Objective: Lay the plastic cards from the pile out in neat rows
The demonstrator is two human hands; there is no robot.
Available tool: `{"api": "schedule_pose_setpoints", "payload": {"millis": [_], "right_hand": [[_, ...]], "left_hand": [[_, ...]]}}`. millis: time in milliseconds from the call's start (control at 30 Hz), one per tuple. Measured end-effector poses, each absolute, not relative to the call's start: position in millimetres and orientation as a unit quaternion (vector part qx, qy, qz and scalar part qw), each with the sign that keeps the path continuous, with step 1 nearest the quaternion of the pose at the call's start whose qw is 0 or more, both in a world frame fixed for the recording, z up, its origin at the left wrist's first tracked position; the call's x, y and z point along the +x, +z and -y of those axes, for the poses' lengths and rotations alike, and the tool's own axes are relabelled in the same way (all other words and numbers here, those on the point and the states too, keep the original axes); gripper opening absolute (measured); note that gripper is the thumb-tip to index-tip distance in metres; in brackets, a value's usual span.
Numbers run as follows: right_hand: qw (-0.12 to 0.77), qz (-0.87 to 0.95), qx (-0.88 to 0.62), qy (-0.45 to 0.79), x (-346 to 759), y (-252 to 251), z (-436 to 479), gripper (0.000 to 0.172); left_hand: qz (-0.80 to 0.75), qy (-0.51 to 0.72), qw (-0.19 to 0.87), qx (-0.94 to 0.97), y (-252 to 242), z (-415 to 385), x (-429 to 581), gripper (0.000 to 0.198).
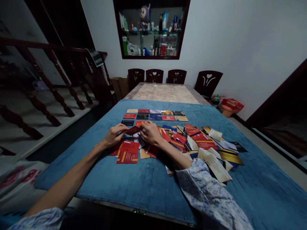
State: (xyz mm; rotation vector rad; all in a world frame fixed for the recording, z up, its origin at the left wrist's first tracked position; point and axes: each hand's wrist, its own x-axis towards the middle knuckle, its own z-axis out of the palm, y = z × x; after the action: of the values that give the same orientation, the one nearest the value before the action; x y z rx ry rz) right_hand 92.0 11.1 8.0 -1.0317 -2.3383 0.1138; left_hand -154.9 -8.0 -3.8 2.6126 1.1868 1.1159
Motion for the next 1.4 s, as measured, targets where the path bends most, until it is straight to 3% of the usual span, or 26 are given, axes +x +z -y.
{"api": "schedule_pose_setpoints", "payload": {"millis": [267, 767, 1400], "right_hand": [[0.333, 0.868, -0.364, 0.062, 86.1, 10.5, -6.2, 0.016], [0.345, 0.870, -0.293, -0.194, 86.5, 12.9, -8.6, 0.025], [0.264, 0.901, -0.318, -0.129, 91.8, 4.2, -11.7, 0.023]], "left_hand": [[-0.394, 0.344, 0.076, 0.849, -8.5, 9.7, -146.3, 0.021], [-0.397, 0.418, 0.059, 0.815, 0.9, 15.6, -143.3, 0.020], [-0.426, 0.400, 0.075, 0.808, -9.1, 8.9, -141.0, 0.011]]}}
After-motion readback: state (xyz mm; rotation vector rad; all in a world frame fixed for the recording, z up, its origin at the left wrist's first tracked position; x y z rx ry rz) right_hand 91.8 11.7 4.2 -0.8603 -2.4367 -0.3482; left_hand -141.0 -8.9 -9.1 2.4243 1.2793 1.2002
